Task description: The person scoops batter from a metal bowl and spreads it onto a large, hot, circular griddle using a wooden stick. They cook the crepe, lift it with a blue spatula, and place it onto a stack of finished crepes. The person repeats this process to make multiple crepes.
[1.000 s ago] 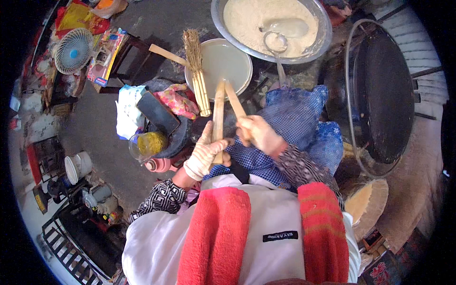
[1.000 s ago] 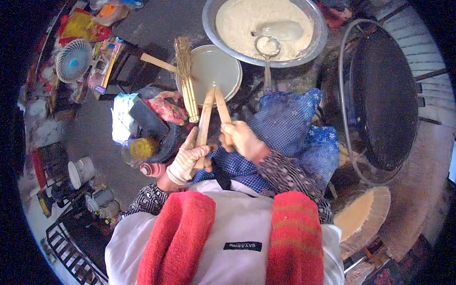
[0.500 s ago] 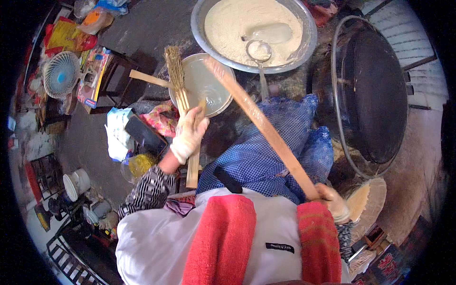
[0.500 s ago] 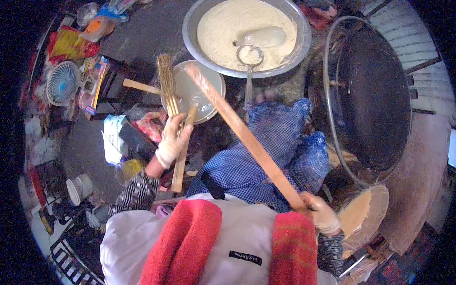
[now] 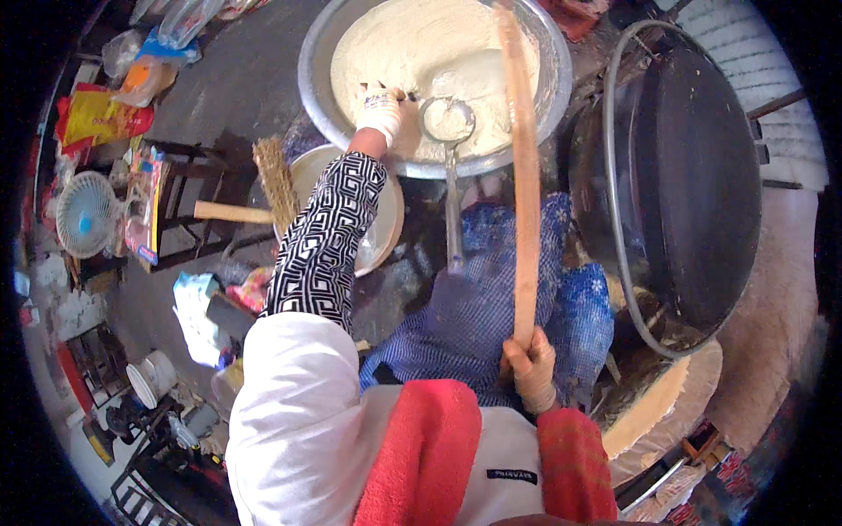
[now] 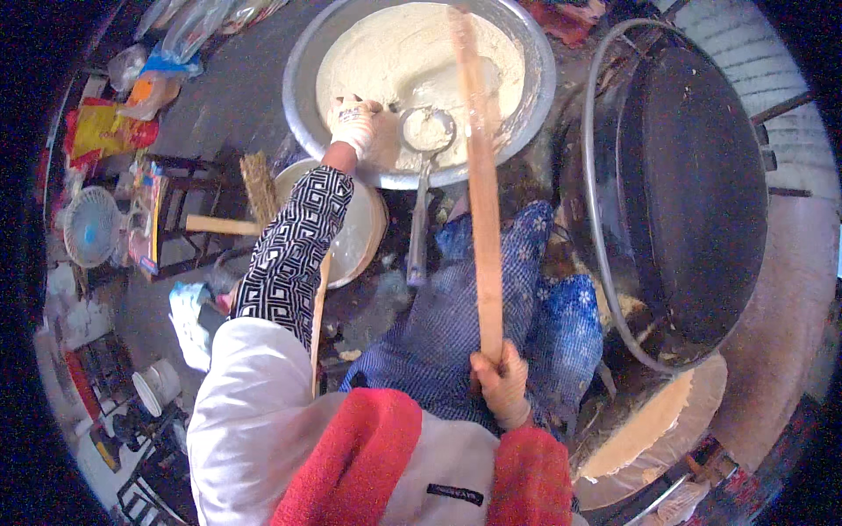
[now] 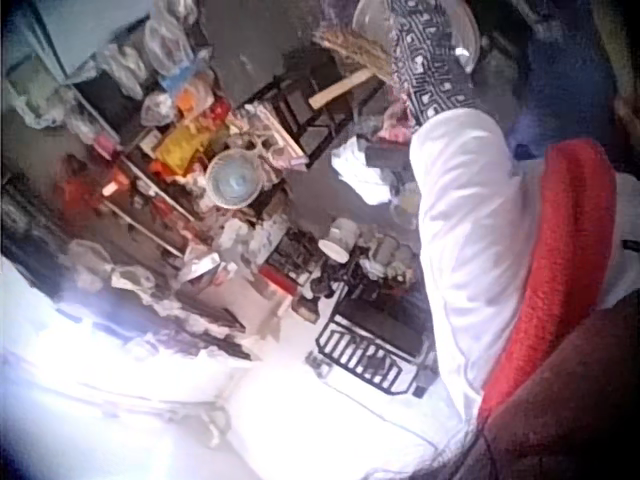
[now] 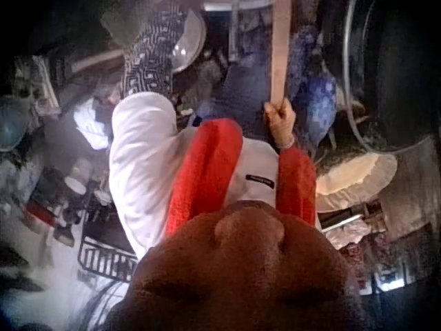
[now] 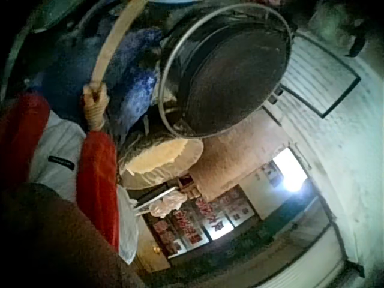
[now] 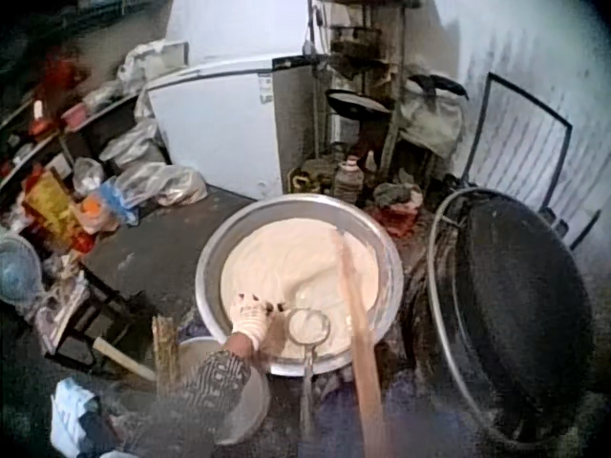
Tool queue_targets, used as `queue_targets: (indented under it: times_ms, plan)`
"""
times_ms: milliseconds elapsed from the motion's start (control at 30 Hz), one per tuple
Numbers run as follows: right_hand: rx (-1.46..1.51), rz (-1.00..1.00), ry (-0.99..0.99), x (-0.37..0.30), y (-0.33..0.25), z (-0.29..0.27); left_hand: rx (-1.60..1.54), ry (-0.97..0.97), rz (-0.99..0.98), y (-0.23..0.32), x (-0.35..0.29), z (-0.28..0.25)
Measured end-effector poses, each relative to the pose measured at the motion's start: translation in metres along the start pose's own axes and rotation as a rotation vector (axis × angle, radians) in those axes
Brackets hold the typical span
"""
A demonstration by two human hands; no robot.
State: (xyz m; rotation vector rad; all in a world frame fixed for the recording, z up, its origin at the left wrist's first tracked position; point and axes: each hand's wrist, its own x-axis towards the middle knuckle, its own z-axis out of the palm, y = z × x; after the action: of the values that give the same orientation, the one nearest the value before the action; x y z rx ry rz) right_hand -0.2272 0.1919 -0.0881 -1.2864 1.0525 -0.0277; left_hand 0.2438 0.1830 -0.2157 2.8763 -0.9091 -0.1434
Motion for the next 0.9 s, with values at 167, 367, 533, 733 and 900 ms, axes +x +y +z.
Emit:
queue_targets:
  times_ms: [167, 367, 533, 733, 900]
  plan:
    - [0.057, 0.043, -0.013, 0.013, -0.006, -0.002, 0.112, -0.068, 0.005, 0.020, 0.033, 0.017]
    - [0.071, 0.206, 0.005, 0.021, -0.016, -0.017, -0.401, -0.112, -0.016, 0.011, -0.008, -0.002]
    - [-0.018, 0.195, 0.082, 0.019, -0.045, -0.034, -1.403, -0.845, -0.212, 0.043, -0.157, -0.060]
    - [0.049, 0.016, 0.141, 0.003, -0.082, -0.037, -1.792, -0.889, -0.513, 0.111, -0.185, -0.100]
    - [0.041, -0.021, 0.156, -0.012, -0.101, -0.035, -1.745, -0.587, 0.168, 0.134, -0.175, -0.113]
